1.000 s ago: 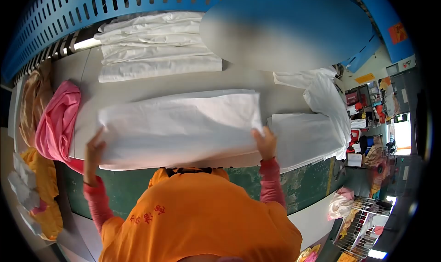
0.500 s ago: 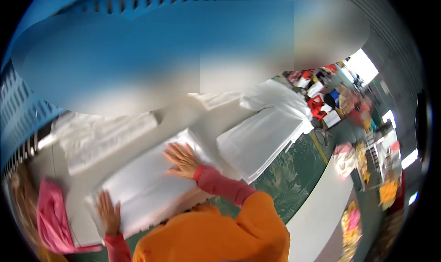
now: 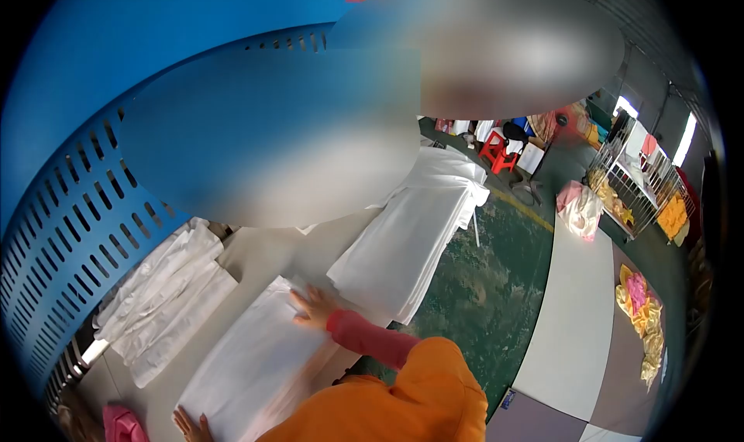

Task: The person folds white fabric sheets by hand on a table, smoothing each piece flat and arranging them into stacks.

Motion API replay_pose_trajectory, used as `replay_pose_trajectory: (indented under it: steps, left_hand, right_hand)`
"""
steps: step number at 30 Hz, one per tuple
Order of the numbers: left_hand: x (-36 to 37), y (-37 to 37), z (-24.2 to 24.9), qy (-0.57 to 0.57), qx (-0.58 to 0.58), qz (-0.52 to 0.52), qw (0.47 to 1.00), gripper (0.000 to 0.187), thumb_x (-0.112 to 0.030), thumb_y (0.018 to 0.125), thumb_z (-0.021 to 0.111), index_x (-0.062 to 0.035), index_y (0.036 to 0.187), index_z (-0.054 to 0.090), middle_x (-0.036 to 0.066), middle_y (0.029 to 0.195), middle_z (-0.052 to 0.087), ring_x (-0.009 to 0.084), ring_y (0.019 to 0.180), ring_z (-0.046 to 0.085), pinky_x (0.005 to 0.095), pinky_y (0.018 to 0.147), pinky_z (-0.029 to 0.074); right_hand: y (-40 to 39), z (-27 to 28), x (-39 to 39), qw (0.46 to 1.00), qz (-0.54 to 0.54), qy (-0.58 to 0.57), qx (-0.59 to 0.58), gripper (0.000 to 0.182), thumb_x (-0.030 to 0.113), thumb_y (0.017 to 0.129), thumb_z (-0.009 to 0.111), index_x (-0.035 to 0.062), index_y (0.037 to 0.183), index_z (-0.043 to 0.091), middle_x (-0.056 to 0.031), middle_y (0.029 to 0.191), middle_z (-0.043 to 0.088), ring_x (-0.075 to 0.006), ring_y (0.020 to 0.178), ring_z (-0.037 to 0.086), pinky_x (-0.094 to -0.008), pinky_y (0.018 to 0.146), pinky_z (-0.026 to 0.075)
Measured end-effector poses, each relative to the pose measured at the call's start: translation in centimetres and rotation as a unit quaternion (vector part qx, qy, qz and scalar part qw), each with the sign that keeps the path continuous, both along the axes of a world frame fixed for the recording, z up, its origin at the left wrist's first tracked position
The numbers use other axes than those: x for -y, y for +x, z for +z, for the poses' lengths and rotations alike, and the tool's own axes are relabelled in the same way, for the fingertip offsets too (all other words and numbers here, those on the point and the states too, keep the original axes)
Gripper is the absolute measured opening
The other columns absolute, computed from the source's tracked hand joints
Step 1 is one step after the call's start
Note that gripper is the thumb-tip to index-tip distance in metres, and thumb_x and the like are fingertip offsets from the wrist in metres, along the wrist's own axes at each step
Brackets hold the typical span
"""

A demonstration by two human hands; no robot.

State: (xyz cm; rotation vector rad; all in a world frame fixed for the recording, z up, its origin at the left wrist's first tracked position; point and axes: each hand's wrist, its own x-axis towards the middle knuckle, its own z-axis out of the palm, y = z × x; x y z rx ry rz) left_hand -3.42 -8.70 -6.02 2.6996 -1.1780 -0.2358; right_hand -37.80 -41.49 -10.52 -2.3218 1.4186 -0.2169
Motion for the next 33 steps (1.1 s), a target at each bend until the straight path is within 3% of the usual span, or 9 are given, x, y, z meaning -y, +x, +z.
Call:
replay_pose_trajectory:
  steps: [3,8,11,13,17,23,33]
  left_hand:
    - [-0.1,0.7,-1.3,-0.022,0.022,-0.021,0.999,0.069,-0.05,0.084,0.046,-0.0151,0.138,0.021,0.019,0.139,0.023,0.036,0.128,0.019,0.0485,0.101,0.023]
    - [-0.6,1.0,-1.1,-0.015,0.005,-0.03,0.999,0.069,-0.051,0.084,0.046,-0.0156,0.138,0.021,0.019,0.14,0.021,0.038,0.129,0.017,0.048,0.102,0.023]
    - [-0.4,1.6,-2.7,-0.055,-0.017,-0.021,0.998,0.064,-0.027,0.086,0.051,-0.0096,0.138,0.019,0.02,0.141,0.016,0.0366,0.131,0.013,0.0435,0.104,0.017]
    - [-0.6,2.6,-3.8,-0.074,-0.006,-0.039,0.996,0.064,-0.027,0.086,0.051,-0.0093,0.138,0.019,0.021,0.141,0.016,0.0371,0.131,0.013,0.0425,0.104,0.016]
    - [-0.9,3.0,-4.4,-0.094,0.003,-0.055,0.994,0.063,-0.027,0.086,0.051,-0.0078,0.137,0.02,0.022,0.14,0.018,0.0391,0.13,0.014,0.0436,0.104,0.018]
    - [-1.1,3.7,-5.2,-0.091,0.019,-0.06,0.994,0.062,-0.025,0.086,0.051,-0.0079,0.137,0.021,0.022,0.14,0.019,0.0392,0.13,0.015,0.0443,0.104,0.018]
    - [-1.0,4.4,-5.9,-0.083,0.019,-0.055,0.995,0.064,-0.024,0.085,0.054,-0.0074,0.137,0.021,0.022,0.14,0.019,0.0377,0.129,0.017,0.0439,0.104,0.018]
  right_hand:
    - [-1.4,1.0,-0.2,0.996,0.004,0.089,-0.007,0.078,0.058,0.075,0.048,0.0311,0.138,0.012,-0.0219,0.134,0.025,-0.0438,0.122,0.025,-0.0545,0.095,0.026]
    - [-1.2,1.9,-0.5,0.996,-0.04,0.076,-0.007,0.083,0.061,0.072,0.049,0.029,0.139,0.013,-0.0227,0.129,0.031,-0.0433,0.119,0.028,-0.0522,0.095,0.028]
    - [-0.8,1.2,-0.2,0.994,-0.082,0.064,-0.019,0.083,0.063,0.071,0.048,0.0263,0.138,0.016,-0.0207,0.128,0.033,-0.0419,0.118,0.029,-0.0515,0.093,0.03]
    - [-0.7,1.4,0.1,0.994,-0.091,0.04,-0.034,0.083,0.066,0.072,0.046,0.026,0.138,0.017,-0.0221,0.125,0.035,-0.0432,0.116,0.031,-0.0522,0.094,0.029]
    - [-0.7,3.2,-0.1,0.99,-0.1,0.07,-0.069,0.08,0.065,0.072,0.046,0.0261,0.138,0.019,-0.015,0.129,0.033,-0.0355,0.118,0.032,-0.0488,0.09,0.035]
    - [-1.6,3.9,0.1,0.993,-0.068,0.073,-0.058,0.08,0.064,0.073,0.047,0.0237,0.137,0.02,-0.0157,0.126,0.034,-0.0388,0.116,0.033,-0.0525,0.087,0.036]
    - [-1.9,2.0,0.7,0.997,-0.053,0.044,-0.029,0.081,0.061,0.073,0.051,0.0196,0.136,0.02,-0.0184,0.121,0.036,-0.0397,0.111,0.037,-0.051,0.088,0.036]
